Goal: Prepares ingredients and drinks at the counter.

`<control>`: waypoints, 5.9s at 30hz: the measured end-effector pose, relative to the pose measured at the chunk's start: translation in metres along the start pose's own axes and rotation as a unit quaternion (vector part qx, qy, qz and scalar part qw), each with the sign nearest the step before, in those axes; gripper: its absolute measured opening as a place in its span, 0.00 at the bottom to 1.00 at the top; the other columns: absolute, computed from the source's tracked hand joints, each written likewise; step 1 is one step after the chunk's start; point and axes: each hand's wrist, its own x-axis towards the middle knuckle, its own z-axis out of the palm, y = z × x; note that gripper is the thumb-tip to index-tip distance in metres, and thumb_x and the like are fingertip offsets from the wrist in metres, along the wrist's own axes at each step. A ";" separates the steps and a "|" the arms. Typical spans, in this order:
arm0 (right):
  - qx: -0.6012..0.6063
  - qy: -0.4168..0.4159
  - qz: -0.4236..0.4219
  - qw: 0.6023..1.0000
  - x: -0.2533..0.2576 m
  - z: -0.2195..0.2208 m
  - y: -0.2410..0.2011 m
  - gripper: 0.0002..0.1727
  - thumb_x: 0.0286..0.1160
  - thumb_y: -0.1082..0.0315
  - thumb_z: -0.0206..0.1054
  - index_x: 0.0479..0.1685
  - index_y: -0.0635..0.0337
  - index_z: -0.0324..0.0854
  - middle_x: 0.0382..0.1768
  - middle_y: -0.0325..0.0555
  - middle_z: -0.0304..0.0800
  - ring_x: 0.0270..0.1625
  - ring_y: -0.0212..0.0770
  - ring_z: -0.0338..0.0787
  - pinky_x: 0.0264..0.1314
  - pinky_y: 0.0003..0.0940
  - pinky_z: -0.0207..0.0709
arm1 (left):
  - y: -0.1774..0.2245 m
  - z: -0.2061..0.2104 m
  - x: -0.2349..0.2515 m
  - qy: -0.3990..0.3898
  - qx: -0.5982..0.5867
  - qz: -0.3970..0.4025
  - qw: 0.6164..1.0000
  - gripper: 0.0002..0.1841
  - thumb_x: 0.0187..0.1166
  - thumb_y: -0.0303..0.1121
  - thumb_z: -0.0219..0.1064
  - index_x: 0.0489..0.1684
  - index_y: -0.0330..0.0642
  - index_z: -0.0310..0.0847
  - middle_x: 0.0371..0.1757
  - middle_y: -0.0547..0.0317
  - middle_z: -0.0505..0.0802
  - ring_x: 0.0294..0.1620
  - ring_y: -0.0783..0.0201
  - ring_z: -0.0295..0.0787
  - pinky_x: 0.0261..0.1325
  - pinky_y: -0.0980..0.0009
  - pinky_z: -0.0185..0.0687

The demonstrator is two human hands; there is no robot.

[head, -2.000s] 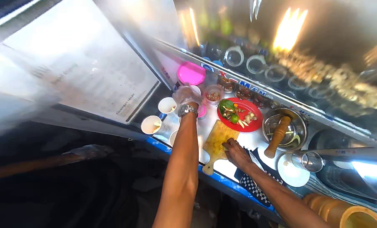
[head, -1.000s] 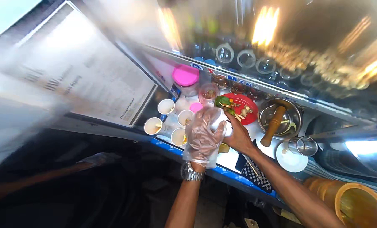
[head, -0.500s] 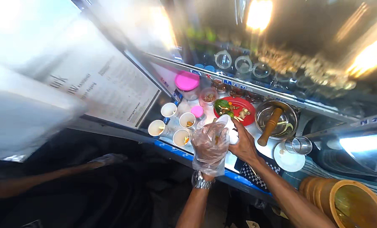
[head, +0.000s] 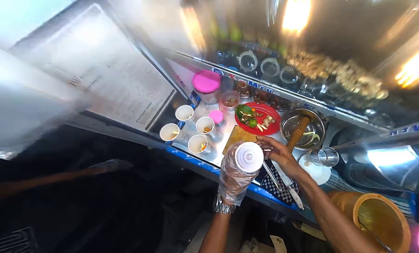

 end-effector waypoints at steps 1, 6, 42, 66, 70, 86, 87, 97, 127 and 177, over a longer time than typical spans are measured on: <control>-0.001 -0.011 0.010 1.000 -0.001 -0.003 -0.011 0.25 0.79 0.67 0.57 0.76 0.59 0.78 0.65 0.47 0.88 0.60 0.39 0.90 0.64 0.38 0.85 | -0.001 0.000 -0.003 -0.003 0.008 0.006 1.000 0.44 0.45 0.43 0.91 0.68 0.33 0.79 0.64 0.48 0.90 0.67 0.60 0.87 0.75 0.62 0.82; -0.082 -0.043 0.098 0.991 0.007 -0.001 -0.054 0.08 0.75 0.71 0.75 0.50 0.59 0.89 0.44 0.44 0.91 0.42 0.35 0.90 0.46 0.30 0.86 | -0.018 0.007 -0.021 0.011 0.021 0.035 0.999 0.41 0.48 0.44 0.90 0.66 0.38 0.80 0.65 0.48 0.89 0.69 0.57 0.85 0.78 0.57 0.78; -0.455 -0.123 0.077 0.879 0.035 0.012 -0.054 0.07 0.66 0.57 0.75 0.31 0.47 0.85 0.22 0.34 0.81 0.27 0.37 0.82 0.30 0.44 0.74 | -0.026 0.025 -0.048 0.066 0.079 -0.053 0.993 0.42 0.48 0.45 0.89 0.67 0.35 0.80 0.65 0.47 0.90 0.70 0.58 0.84 0.80 0.61 0.75; -0.368 -0.058 -0.158 0.914 -0.009 0.009 -0.110 0.04 0.62 0.64 0.70 0.33 0.51 0.84 0.35 0.34 0.88 0.39 0.31 0.86 0.37 0.32 0.82 | -0.030 0.011 -0.042 0.173 -0.039 -0.078 0.981 0.38 0.57 0.42 0.84 0.71 0.38 0.77 0.69 0.51 0.87 0.72 0.60 0.83 0.78 0.60 0.78; -0.318 0.020 -0.189 0.929 -0.011 -0.026 -0.163 0.09 0.71 0.71 0.71 0.49 0.56 0.83 0.41 0.33 0.89 0.35 0.24 0.86 0.33 0.19 0.83 | -0.031 0.006 -0.042 0.195 -0.026 -0.034 0.980 0.45 0.42 0.37 0.92 0.69 0.38 0.77 0.68 0.51 0.88 0.72 0.57 0.84 0.77 0.59 0.81; -0.630 0.191 -0.044 0.751 0.060 -0.173 -0.137 0.11 0.80 0.50 0.68 0.49 0.37 0.94 0.45 0.44 0.96 0.47 0.52 0.92 0.48 0.66 0.77 | -0.012 -0.004 -0.040 0.212 -0.013 -0.085 0.974 0.48 0.45 0.45 0.92 0.71 0.37 0.73 0.65 0.52 0.89 0.70 0.59 0.85 0.74 0.56 0.83; -0.632 0.194 -0.041 0.749 0.055 -0.166 -0.140 0.14 0.81 0.49 0.66 0.52 0.40 0.94 0.49 0.47 0.96 0.52 0.54 0.92 0.54 0.67 0.77 | -0.015 -0.004 -0.041 0.220 -0.005 -0.094 0.971 0.49 0.45 0.47 0.92 0.72 0.38 0.73 0.66 0.52 0.89 0.69 0.59 0.86 0.74 0.56 0.83; -0.495 -0.069 -0.018 0.866 0.045 0.032 0.040 0.23 0.71 0.73 0.75 0.67 0.52 0.86 0.59 0.55 0.88 0.57 0.58 0.90 0.54 0.58 0.87 | -0.075 -0.002 -0.065 0.258 0.126 -0.173 0.942 0.46 0.36 0.46 0.91 0.57 0.26 0.78 0.52 0.46 0.91 0.57 0.65 0.88 0.65 0.69 0.79; -0.473 0.210 0.145 0.843 0.102 0.006 0.101 0.17 0.78 0.68 0.63 0.63 0.58 0.86 0.61 0.56 0.88 0.59 0.58 0.90 0.58 0.60 0.84 | -0.107 0.025 -0.046 0.213 0.100 -0.169 0.957 0.47 0.47 0.41 0.92 0.75 0.43 0.75 0.72 0.53 0.87 0.73 0.61 0.83 0.77 0.61 0.78; -0.505 -0.038 -0.031 0.862 0.106 0.015 0.132 0.20 0.68 0.79 0.70 0.62 0.59 0.87 0.65 0.58 0.81 0.59 0.56 0.87 0.60 0.48 0.86 | -0.125 0.034 -0.031 0.212 0.087 -0.148 0.962 0.48 0.47 0.44 0.92 0.77 0.46 0.75 0.73 0.55 0.86 0.74 0.62 0.82 0.78 0.62 0.78</control>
